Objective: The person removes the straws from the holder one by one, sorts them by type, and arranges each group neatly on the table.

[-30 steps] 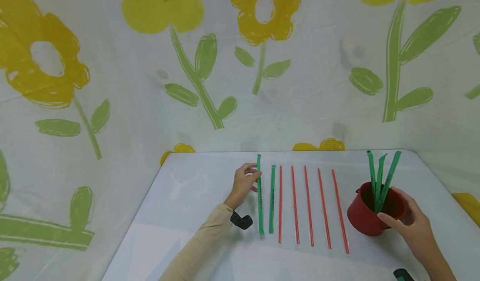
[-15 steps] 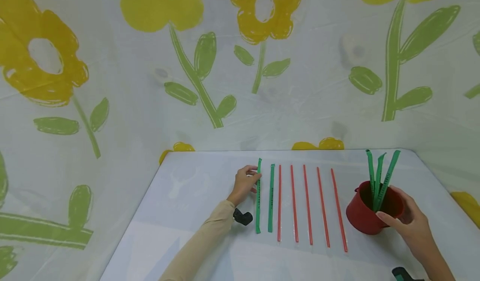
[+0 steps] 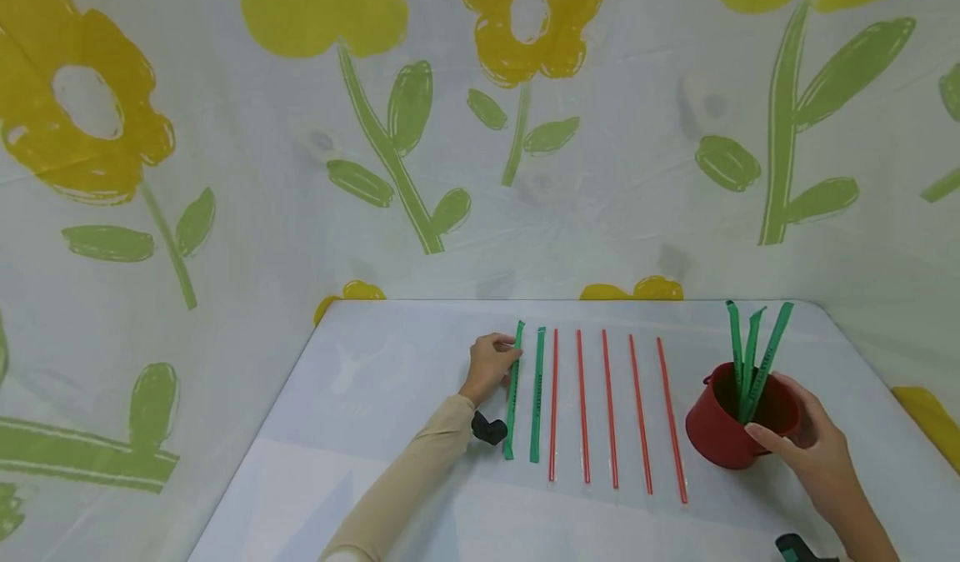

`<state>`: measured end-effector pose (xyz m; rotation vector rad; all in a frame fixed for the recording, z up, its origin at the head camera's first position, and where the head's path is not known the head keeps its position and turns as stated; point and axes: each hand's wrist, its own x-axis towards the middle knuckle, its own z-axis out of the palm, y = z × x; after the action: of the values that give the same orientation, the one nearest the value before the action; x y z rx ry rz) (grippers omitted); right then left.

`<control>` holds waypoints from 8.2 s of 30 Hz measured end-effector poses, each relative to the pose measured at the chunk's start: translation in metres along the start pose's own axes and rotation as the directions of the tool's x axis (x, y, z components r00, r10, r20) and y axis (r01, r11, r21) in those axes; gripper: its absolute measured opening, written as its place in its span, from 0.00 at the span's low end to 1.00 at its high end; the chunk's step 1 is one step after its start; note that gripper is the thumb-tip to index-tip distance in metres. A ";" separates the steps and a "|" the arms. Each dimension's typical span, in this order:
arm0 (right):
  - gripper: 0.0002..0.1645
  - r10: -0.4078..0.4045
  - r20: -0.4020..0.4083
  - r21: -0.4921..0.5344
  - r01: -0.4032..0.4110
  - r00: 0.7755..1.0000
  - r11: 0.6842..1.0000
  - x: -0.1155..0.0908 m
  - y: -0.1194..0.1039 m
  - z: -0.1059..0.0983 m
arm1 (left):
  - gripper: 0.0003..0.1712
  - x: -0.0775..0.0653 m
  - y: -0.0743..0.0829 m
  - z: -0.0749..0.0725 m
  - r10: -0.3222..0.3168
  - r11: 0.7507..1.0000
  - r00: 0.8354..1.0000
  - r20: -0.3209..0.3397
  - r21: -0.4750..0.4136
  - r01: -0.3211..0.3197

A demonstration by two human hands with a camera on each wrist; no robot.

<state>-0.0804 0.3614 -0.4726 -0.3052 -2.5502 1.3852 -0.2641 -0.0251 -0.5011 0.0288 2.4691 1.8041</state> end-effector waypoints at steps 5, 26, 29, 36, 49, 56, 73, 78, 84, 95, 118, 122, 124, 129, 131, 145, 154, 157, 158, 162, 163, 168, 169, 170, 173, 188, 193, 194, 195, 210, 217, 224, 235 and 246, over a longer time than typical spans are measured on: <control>0.51 -0.016 0.001 0.015 0.016 1.000 1.000 0.000 0.000 0.000 | 0.12 -0.002 -0.001 0.004 0.061 0.994 0.995 -0.081 0.095 -0.053; 0.51 -0.025 0.007 0.003 0.025 1.000 1.000 0.000 -0.001 -0.002 | 0.09 -0.001 0.002 0.005 0.079 0.991 0.993 -0.084 0.118 -0.069; 0.51 -0.019 0.009 0.002 0.019 1.000 1.000 0.000 0.000 -0.002 | 0.08 -0.001 0.003 0.005 0.087 0.988 0.993 -0.079 0.131 -0.076; 0.51 -0.017 0.004 -0.004 0.017 1.000 1.000 0.001 0.004 -0.001 | 0.07 -0.001 0.013 0.006 0.155 0.979 0.986 -0.055 0.144 -0.145; 0.51 -0.014 0.005 0.006 0.014 1.000 1.000 0.000 0.003 -0.001 | 0.11 -0.006 0.037 0.020 0.134 0.989 0.990 0.032 -0.061 -0.132; 0.50 -0.065 0.007 0.009 0.065 0.998 0.998 0.006 -0.002 0.002 | 0.10 -0.011 0.048 0.024 0.152 0.977 0.988 0.025 -0.155 -0.147; 0.49 -0.014 -0.006 0.018 0.014 1.000 1.000 -0.002 0.000 -0.002 | 0.09 -0.029 0.092 0.069 0.226 0.937 0.967 0.120 -0.299 -0.181; 0.50 0.016 -0.016 0.013 -0.016 1.000 1.000 -0.002 0.001 0.002 | 0.08 -0.033 0.100 0.083 0.239 0.928 0.961 0.141 -0.324 -0.184; 0.50 0.019 -0.010 0.016 -0.018 1.000 1.000 -0.003 0.001 0.002 | 0.09 -0.037 0.112 0.100 0.266 0.915 0.947 0.179 -0.356 -0.190; 0.51 0.009 0.005 0.020 -0.009 1.000 1.000 0.000 -0.001 0.002 | 0.11 -0.043 0.134 0.126 0.306 0.890 0.934 0.184 -0.405 -0.211; 0.50 0.037 -0.005 0.032 -0.037 0.999 0.999 -0.002 -0.001 0.000 | 0.18 -0.056 0.162 0.186 0.274 0.941 0.948 0.163 -0.251 -0.228; 0.50 0.021 0.000 0.030 -0.021 1.000 0.999 -0.001 -0.001 -0.001 | 0.19 -0.056 0.164 0.194 0.293 0.935 0.946 0.141 -0.248 -0.252; 0.50 0.012 -0.002 0.030 -0.012 1.000 0.999 0.000 -0.001 -0.002 | 0.19 -0.055 0.165 0.198 0.311 0.929 0.942 0.124 -0.249 -0.273; 0.49 -0.013 -0.014 0.048 0.013 1.000 0.999 0.001 -0.001 -0.002 | 0.17 -0.051 0.166 0.209 0.356 0.917 0.931 0.080 -0.223 -0.331; 0.49 -0.013 -0.014 0.056 0.014 1.000 0.998 0.000 -0.001 -0.002 | 0.17 -0.052 0.165 0.213 0.360 0.919 0.929 0.088 -0.205 -0.337; 0.49 0.017 -0.021 0.039 -0.016 1.000 0.999 -0.002 0.004 0.000 | 0.15 -0.061 0.156 0.224 0.378 0.920 0.918 0.122 -0.161 -0.357; 0.49 0.025 -0.015 0.039 -0.025 1.000 0.999 -0.002 0.002 0.001 | 0.16 -0.062 0.163 0.214 0.445 0.883 0.895 0.010 -0.168 -0.437; 0.50 0.047 -0.010 0.037 -0.046 0.999 0.998 -0.002 0.001 0.001 | 0.16 -0.063 0.165 0.210 0.463 0.865 0.887 -0.009 -0.217 -0.453; 0.50 0.052 -0.009 0.035 -0.052 0.999 0.998 -0.002 0.001 0.001 | 0.16 -0.063 0.166 0.208 0.470 0.857 0.883 -0.013 -0.232 -0.460; 0.50 0.054 -0.012 0.028 -0.053 0.998 0.998 -0.002 0.002 0.002 | 0.16 -0.063 0.169 0.203 0.501 0.823 0.865 -0.034 -0.291 -0.488; 0.50 0.048 -0.013 0.030 -0.048 0.999 0.998 -0.002 0.002 0.001 | 0.16 -0.063 0.170 0.202 0.509 0.816 0.860 -0.039 -0.296 -0.497; 0.49 0.018 -0.013 0.036 -0.017 1.000 0.999 -0.002 0.002 0.000 | 0.17 -0.061 0.172 0.193 0.542 0.792 0.837 -0.073 -0.287 -0.538; 0.49 0.019 -0.012 0.036 -0.018 1.000 0.999 -0.002 0.002 0.001 | 0.17 -0.060 0.173 0.192 0.548 0.789 0.833 -0.079 -0.282 -0.546; 0.49 0.018 -0.013 0.033 -0.018 1.000 0.999 -0.002 0.002 0.001 | 0.17 -0.060 0.173 0.190 0.553 0.785 0.829 -0.085 -0.281 -0.553; 0.49 0.025 -0.012 0.026 -0.025 1.000 0.999 -0.002 0.001 0.001 | 0.17 -0.058 0.175 0.185 0.570 0.768 0.815 -0.106 -0.284 -0.574; 0.49 0.025 -0.012 0.041 -0.024 1.000 0.999 -0.003 0.001 0.001 | 0.19 -0.064 0.200 0.154 0.613 0.641 0.774 -0.159 -0.473 -0.604; 0.48 0.019 -0.009 0.053 -0.019 1.000 0.998 -0.001 0.003 0.001 | 0.19 -0.061 0.201 0.144 0.607 0.602 0.778 -0.161 -0.546 -0.583; 0.48 0.020 -0.008 0.053 -0.019 1.000 0.998 -0.001 0.003 0.001 | 0.19 -0.062 0.203 0.140 0.609 0.593 0.776 -0.167 -0.554 -0.584; 0.48 0.022 -0.007 0.053 -0.021 1.000 0.998 0.000 0.004 0.000 | 0.19 -0.064 0.205 0.136 0.609 0.584 0.774 -0.173 -0.563 -0.585; 0.49 0.027 -0.011 0.038 -0.026 1.000 0.999 -0.002 0.002 0.002 | 0.20 -0.063 0.195 0.106 0.552 0.596 0.811 -0.195 -0.588 -0.547; 0.50 0.058 -0.009 0.036 -0.057 0.998 0.998 -0.004 0.001 0.001 | 0.21 -0.058 0.180 0.097 0.536 0.629 0.827 -0.171 -0.573 -0.526; 0.50 0.052 -0.010 0.033 -0.052 0.999 0.998 -0.005 0.001 0.000 | 0.19 -0.054 0.164 0.087 0.494 0.672 0.850 -0.183 -0.539 -0.507; 0.50 0.043 -0.012 0.043 -0.042 0.999 0.998 -0.005 0.001 0.001 | 0.19 -0.050 0.145 0.070 0.439 0.708 0.881 -0.179 -0.536 -0.461; 0.50 0.043 -0.018 0.039 -0.042 0.999 0.998 -0.003 0.004 0.003 | 0.20 -0.049 0.130 0.050 0.359 0.765 0.924 -0.134 -0.525 -0.374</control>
<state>-0.0783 0.3602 -0.4778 -0.3659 -2.5133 1.4376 -0.2157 0.0591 -0.3902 0.4870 1.9598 2.6213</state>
